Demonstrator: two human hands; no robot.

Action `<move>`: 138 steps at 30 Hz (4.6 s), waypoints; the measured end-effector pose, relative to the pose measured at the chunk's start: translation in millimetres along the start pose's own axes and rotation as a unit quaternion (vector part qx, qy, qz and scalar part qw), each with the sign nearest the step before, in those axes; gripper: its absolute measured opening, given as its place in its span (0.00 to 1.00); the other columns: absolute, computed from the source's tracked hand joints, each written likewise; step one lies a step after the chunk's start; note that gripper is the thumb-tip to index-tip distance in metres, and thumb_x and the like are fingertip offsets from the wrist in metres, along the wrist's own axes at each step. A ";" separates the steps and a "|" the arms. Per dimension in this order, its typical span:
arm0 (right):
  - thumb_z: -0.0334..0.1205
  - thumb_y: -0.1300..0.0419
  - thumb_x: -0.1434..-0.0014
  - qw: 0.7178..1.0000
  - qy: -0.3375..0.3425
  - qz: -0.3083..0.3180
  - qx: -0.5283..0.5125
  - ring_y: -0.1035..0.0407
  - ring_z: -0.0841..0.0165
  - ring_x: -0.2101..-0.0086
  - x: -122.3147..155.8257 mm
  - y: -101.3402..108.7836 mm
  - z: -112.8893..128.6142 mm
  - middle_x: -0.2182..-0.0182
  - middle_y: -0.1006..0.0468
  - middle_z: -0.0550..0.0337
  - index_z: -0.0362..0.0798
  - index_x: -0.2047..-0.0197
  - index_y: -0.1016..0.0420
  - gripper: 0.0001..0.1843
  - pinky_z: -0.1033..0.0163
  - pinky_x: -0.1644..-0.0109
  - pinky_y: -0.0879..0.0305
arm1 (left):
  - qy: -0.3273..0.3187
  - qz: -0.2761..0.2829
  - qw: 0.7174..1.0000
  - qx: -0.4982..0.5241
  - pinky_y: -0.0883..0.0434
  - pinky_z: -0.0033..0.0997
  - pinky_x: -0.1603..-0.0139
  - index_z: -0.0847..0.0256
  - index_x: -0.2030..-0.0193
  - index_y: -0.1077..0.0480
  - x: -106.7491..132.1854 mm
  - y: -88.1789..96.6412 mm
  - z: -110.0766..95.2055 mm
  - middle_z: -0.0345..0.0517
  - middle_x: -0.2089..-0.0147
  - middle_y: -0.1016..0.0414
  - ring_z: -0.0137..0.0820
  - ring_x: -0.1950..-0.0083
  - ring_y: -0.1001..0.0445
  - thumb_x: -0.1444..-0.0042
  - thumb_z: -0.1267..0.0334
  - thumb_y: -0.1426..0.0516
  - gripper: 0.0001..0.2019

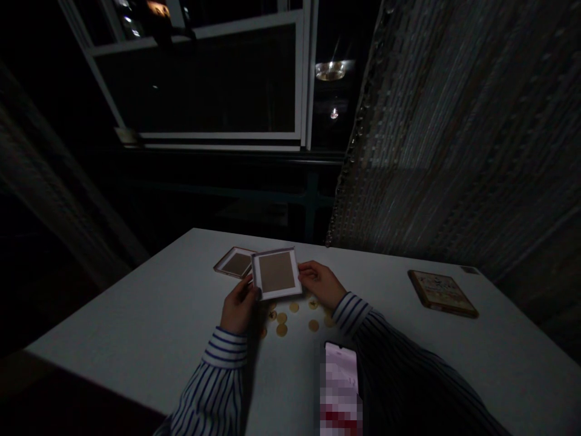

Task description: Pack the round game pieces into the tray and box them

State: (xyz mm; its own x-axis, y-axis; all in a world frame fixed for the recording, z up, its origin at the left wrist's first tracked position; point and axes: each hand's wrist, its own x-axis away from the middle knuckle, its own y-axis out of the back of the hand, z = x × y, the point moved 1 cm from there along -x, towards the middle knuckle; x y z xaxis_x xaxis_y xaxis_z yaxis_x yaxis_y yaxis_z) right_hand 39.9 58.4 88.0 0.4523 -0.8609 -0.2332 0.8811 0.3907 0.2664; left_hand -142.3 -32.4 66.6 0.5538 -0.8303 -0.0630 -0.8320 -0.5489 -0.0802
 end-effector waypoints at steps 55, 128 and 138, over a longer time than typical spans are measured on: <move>0.43 0.40 0.55 0.992 -0.068 -0.083 -0.059 0.29 0.66 0.65 64.6 93.5 -33.3 0.67 0.23 0.56 0.46 0.60 0.29 0.17 0.58 0.60 0.33 | -0.052 0.169 0.977 -0.121 0.38 0.39 0.47 0.66 0.50 0.34 18.2 -95.7 8.1 0.51 0.56 0.26 0.38 0.50 0.31 0.55 0.57 0.44 0.25; 0.45 0.50 0.44 0.978 -0.060 -0.174 0.103 0.29 0.64 0.61 123.6 117.8 -64.8 0.59 0.25 0.51 0.46 0.51 0.34 0.20 0.60 0.60 0.30 | -0.229 0.230 0.908 -0.264 0.34 0.38 0.48 0.67 0.51 0.34 48.0 -134.6 61.4 0.55 0.52 0.29 0.35 0.50 0.32 0.45 0.60 0.51 0.18; 0.49 0.50 0.45 0.969 -0.095 -0.203 0.103 0.28 0.66 0.67 127.6 120.4 -80.2 0.62 0.24 0.51 0.46 0.50 0.34 0.22 0.62 0.67 0.29 | -0.216 0.236 0.904 -0.284 0.33 0.36 0.47 0.66 0.47 0.38 55.4 -135.0 66.7 0.54 0.48 0.31 0.34 0.48 0.32 0.45 0.58 0.51 0.20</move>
State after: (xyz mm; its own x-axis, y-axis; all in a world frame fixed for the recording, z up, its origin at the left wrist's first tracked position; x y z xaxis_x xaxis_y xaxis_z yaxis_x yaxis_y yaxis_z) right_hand 214.8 21.8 15.3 0.0230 -0.9823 -0.1861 0.9261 -0.0492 0.3739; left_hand 2.8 2.2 7.6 -0.0085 -0.9367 -0.3500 -0.7929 -0.2069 0.5731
